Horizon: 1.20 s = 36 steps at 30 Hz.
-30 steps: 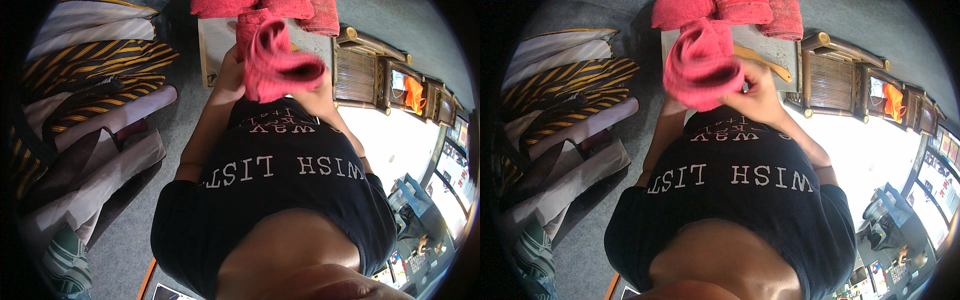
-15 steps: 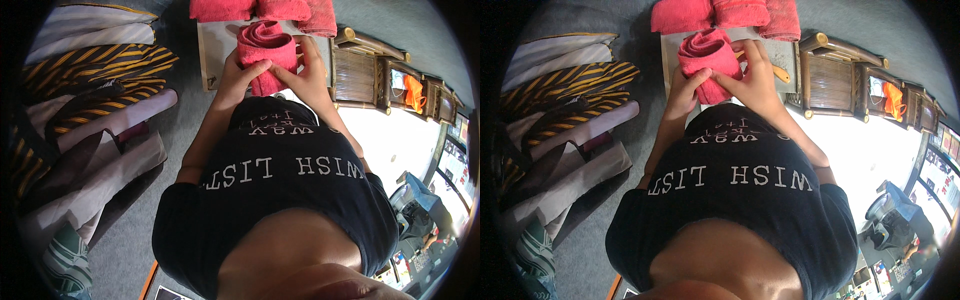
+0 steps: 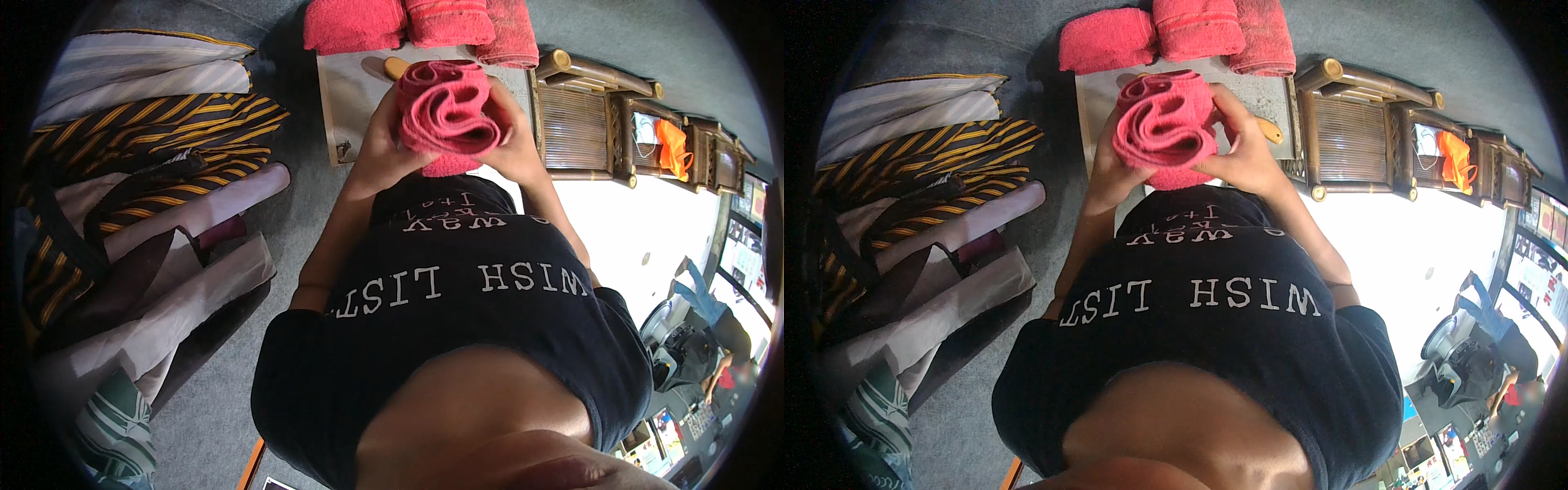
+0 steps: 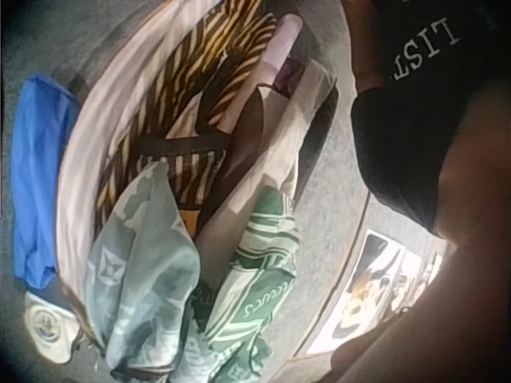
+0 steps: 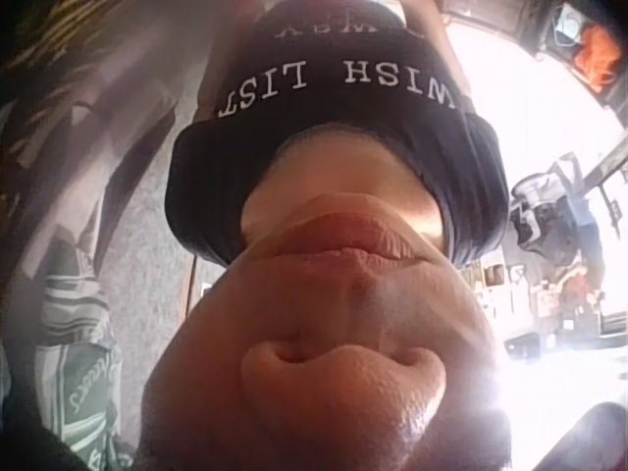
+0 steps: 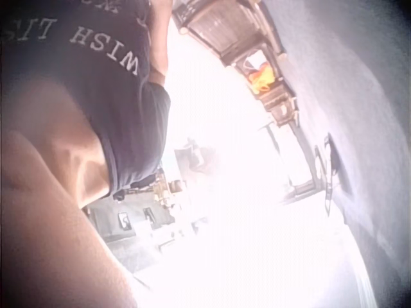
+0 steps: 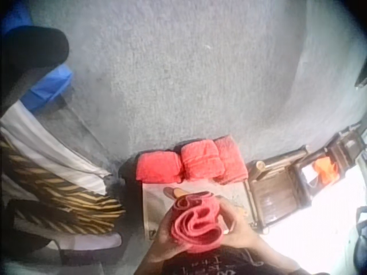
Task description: The person picks up a pink towel, smooths it out with a brush, and rolls it into a cylinder before placing it on top of a stack of similar towels.
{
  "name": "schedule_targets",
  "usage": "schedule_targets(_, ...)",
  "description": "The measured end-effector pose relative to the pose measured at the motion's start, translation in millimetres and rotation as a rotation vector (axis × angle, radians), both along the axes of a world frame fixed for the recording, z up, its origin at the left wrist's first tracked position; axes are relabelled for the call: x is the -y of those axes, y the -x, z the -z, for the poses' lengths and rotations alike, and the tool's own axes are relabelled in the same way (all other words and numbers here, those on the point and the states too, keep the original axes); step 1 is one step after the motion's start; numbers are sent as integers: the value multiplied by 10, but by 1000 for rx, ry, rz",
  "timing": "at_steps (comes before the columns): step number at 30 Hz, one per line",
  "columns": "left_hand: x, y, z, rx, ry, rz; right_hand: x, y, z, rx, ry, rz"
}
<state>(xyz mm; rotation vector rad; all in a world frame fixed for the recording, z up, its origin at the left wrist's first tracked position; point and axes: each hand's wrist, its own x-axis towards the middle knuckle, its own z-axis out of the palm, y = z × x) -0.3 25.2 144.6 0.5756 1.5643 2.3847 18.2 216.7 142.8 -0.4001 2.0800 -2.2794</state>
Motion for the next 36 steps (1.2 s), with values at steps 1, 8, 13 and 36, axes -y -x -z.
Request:
schedule_targets(1, 11, -6, -8, 1, 1, -1, -17, 7, 11, -97, -33, -6)
schedule_targets(8, 44, -22, -138, -169, 185, -67, -71, -6, -186, -345, -145, 18)
schedule_targets(13, 113, 134, -239, -617, 487, -89, -119, -28, -546, -467, -478, 35)
schedule_targets(36, -9, 129, 41, 130, 49, -93, -138, 65, 46, 288, 385, 159)
